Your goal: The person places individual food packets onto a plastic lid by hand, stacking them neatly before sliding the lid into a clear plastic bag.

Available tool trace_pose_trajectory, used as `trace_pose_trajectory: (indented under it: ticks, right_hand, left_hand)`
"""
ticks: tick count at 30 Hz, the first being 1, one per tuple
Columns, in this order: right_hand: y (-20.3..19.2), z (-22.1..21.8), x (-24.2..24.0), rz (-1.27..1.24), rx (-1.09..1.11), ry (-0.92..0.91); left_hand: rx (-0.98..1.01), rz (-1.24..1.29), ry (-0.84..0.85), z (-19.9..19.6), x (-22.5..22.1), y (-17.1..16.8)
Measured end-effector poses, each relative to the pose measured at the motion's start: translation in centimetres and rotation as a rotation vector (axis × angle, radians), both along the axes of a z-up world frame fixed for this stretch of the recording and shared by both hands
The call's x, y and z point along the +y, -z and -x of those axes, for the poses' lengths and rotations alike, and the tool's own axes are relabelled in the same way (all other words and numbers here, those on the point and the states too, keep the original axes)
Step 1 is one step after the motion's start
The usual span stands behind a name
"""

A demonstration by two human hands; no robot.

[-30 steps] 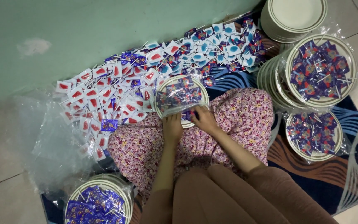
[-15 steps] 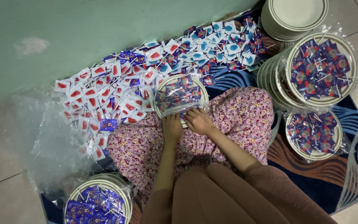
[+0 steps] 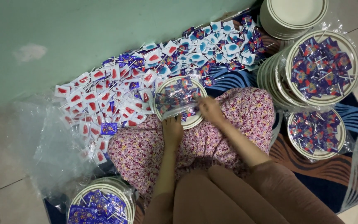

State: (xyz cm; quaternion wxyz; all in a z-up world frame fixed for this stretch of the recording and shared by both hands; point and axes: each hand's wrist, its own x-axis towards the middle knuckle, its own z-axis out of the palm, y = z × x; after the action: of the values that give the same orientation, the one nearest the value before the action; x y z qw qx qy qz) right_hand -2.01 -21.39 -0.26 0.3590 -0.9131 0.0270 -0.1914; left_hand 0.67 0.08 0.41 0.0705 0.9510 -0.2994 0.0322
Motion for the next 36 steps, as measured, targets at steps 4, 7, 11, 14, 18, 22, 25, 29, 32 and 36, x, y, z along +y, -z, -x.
trace_pose_trajectory:
  ticks: [4, 7, 11, 14, 18, 22, 25, 29, 32, 36]
  right_hand:
    - [0.9, -4.3, -8.3, 0.097, 0.106, 0.173]
    - [3.0, -6.6, -14.4, 0.234, 0.627, 0.369]
    - [2.8, -9.6, -19.1, 0.216, 0.72, 0.442]
    - [2.3, -11.8, -22.3, 0.152, 0.654, 0.558]
    - [4.3, -14.4, -26.5, 0.008, 0.547, 0.777]
    - [1.3, -14.9, -28.4, -0.098, 0.616, 0.764]
    - [2.3, -15.7, -30.9, 0.049, 0.722, 0.739]
    - [0.6, -15.8, -30.7, -0.096, 0.853, 0.69]
    - [1.2, -16.1, -30.4, -0.14, 0.943, 0.692]
    - [3.0, -16.1, -29.5, -0.096, 0.85, 0.722]
  left_hand:
    - [0.006, 0.03, -0.014, 0.0, -0.1, 0.8]
    - [-0.161, 0.092, 0.045, 0.2, 0.1, 3.2]
    - [-0.024, 0.099, 0.04, 0.5, 0.0, 2.1]
    - [0.062, 0.03, 0.014, 0.5, -0.5, 0.6]
    - [0.185, -0.038, -0.05, 0.2, -1.4, -2.6]
    - [0.115, -0.08, -0.053, -0.2, -1.0, 1.6]
    - [0.287, -0.03, -0.047, -0.4, -0.8, 2.5]
    - [0.163, -0.009, -0.018, -0.5, -0.8, 3.1]
    - [0.181, -0.007, -0.013, -0.4, -0.8, 2.9]
    - [0.236, 0.06, -0.028, -0.6, -1.0, 3.3]
